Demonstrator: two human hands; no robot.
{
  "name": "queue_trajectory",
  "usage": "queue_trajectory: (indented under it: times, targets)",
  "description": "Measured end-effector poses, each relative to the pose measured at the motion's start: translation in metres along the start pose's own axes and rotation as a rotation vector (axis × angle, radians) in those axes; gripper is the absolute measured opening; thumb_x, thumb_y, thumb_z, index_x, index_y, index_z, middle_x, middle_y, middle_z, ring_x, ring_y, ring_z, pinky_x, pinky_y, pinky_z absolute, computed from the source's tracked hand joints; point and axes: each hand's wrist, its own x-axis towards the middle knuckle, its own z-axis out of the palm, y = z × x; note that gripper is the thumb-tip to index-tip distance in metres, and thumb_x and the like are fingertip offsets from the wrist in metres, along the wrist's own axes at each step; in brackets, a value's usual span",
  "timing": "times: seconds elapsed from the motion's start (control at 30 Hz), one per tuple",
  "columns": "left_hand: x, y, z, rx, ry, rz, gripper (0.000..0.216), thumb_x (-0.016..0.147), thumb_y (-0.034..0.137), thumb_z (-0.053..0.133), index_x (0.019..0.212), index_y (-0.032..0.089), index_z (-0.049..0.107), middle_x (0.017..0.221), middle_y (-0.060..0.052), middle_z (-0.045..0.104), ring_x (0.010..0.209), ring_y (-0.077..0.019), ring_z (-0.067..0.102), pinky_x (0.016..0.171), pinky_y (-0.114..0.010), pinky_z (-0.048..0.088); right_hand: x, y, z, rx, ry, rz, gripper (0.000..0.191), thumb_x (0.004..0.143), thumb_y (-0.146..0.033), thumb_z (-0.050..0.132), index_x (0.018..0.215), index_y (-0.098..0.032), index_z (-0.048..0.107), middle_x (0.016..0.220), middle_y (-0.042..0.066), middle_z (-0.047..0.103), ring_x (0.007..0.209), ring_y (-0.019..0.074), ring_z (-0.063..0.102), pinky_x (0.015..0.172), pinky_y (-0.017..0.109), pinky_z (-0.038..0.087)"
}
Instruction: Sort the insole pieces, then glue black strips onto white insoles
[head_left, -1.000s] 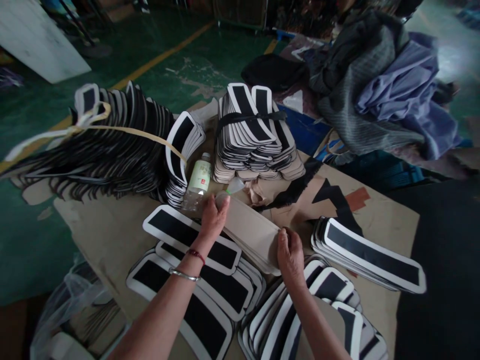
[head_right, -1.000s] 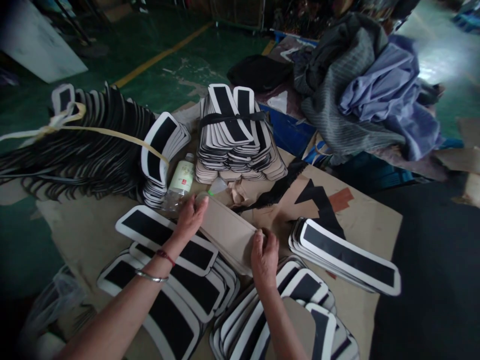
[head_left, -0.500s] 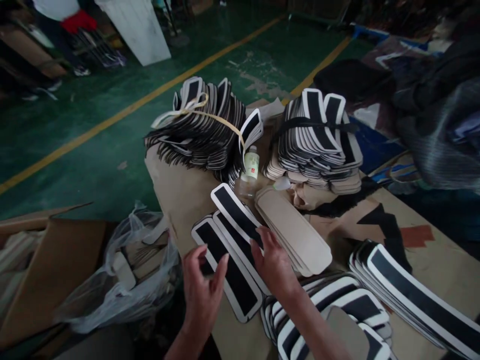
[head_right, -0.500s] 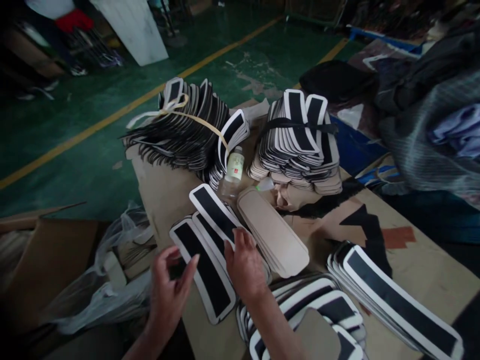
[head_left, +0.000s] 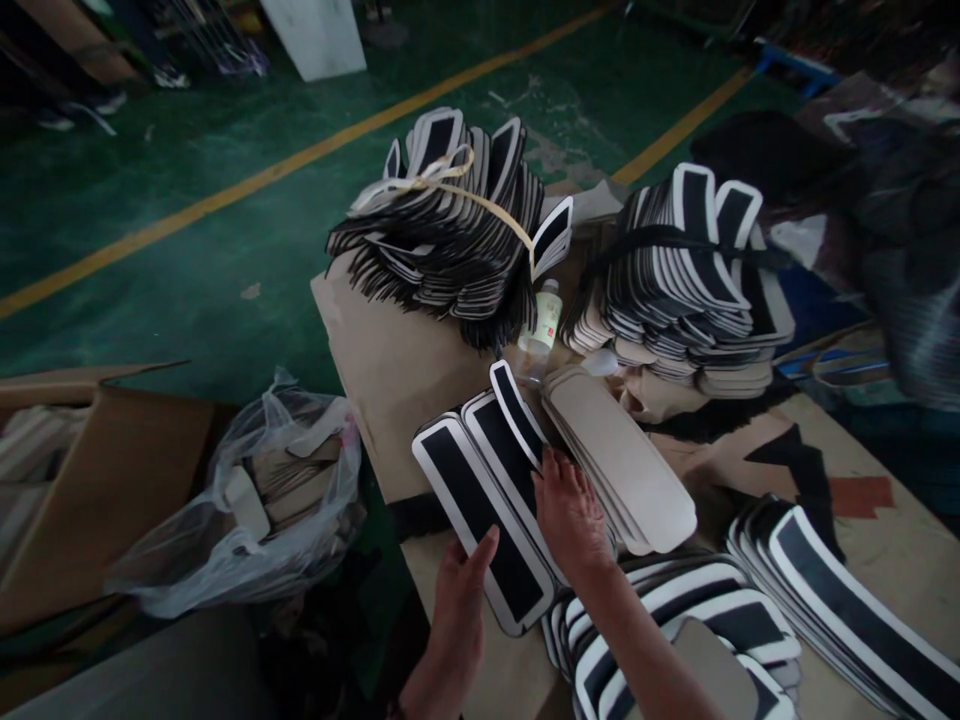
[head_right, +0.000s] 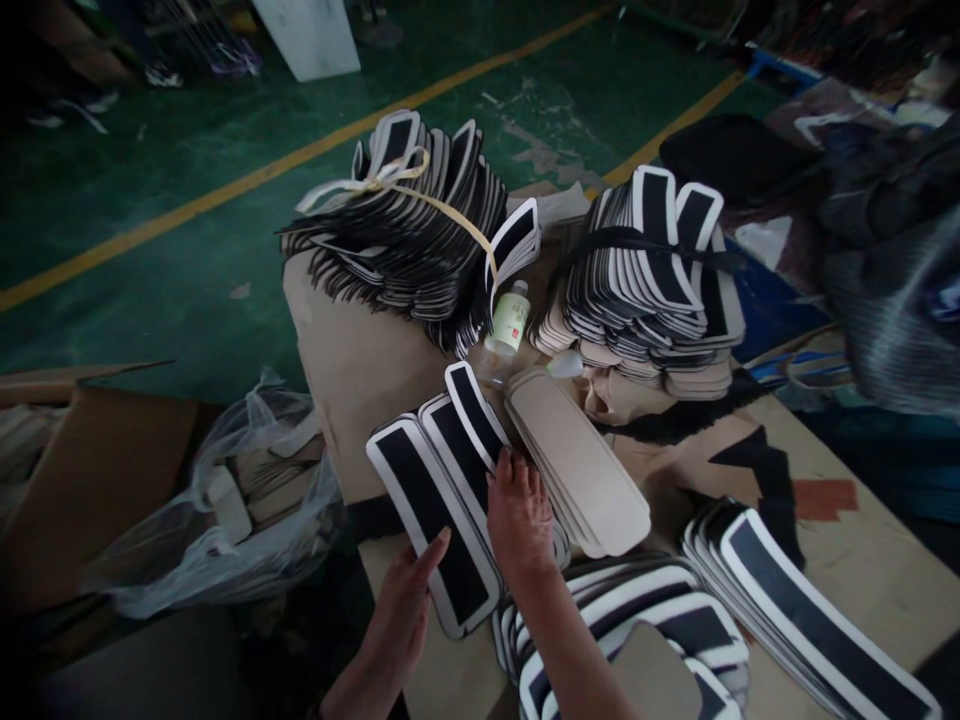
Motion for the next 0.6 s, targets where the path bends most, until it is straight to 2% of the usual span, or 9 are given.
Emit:
queue_trajectory:
  times: [0.2, 0.4, 0.6]
  targets:
    - [0.004, -0.005, 0.009, -0.027, 0.025, -0.014, 0.047, 0.072, 0.035, 0.075, 0.111, 0.012, 0.062, 0.104, -0.014, 0.072, 0.098, -0.0313, 0.067, 0.089, -0.042, 0.053, -0.023, -0.005, 0.001, -0.061, 0.032, -0.084, 0.061, 0.088, -0.044, 0.053, 0.133, -0.002, 0.045, 0.134, 0.025, 0.050, 0.117, 0.0372, 0.047, 0.090, 0.049, 0.044]
    - [0.002, 0.003, 0.016, -0.038, 0.072, -0.091, 0.037, 0.073, 0.024, 0.073, 0.107, 0.011, 0.064, 0.103, -0.015, 0.072, 0.097, -0.0309, 0.068, 0.088, -0.040, 0.054, -0.014, -0.011, -0.018, -0.039, -0.046, -0.027, 0.049, 0.093, -0.041, 0.046, 0.125, -0.004, 0.053, 0.122, 0.021, 0.058, 0.106, 0.0332, 0.053, 0.089, 0.046, 0.044]
    - [-0.004, 0.010, 0.020, -0.097, 0.013, -0.101, 0.039, 0.071, 0.020, 0.073, 0.108, 0.013, 0.062, 0.100, -0.015, 0.073, 0.089, -0.0309, 0.070, 0.081, -0.041, 0.057, -0.010, -0.007, -0.015, 0.021, -0.046, -0.006, 0.059, 0.088, -0.049, 0.052, 0.127, -0.005, 0.049, 0.122, 0.021, 0.056, 0.108, 0.0336, 0.053, 0.088, 0.045, 0.044]
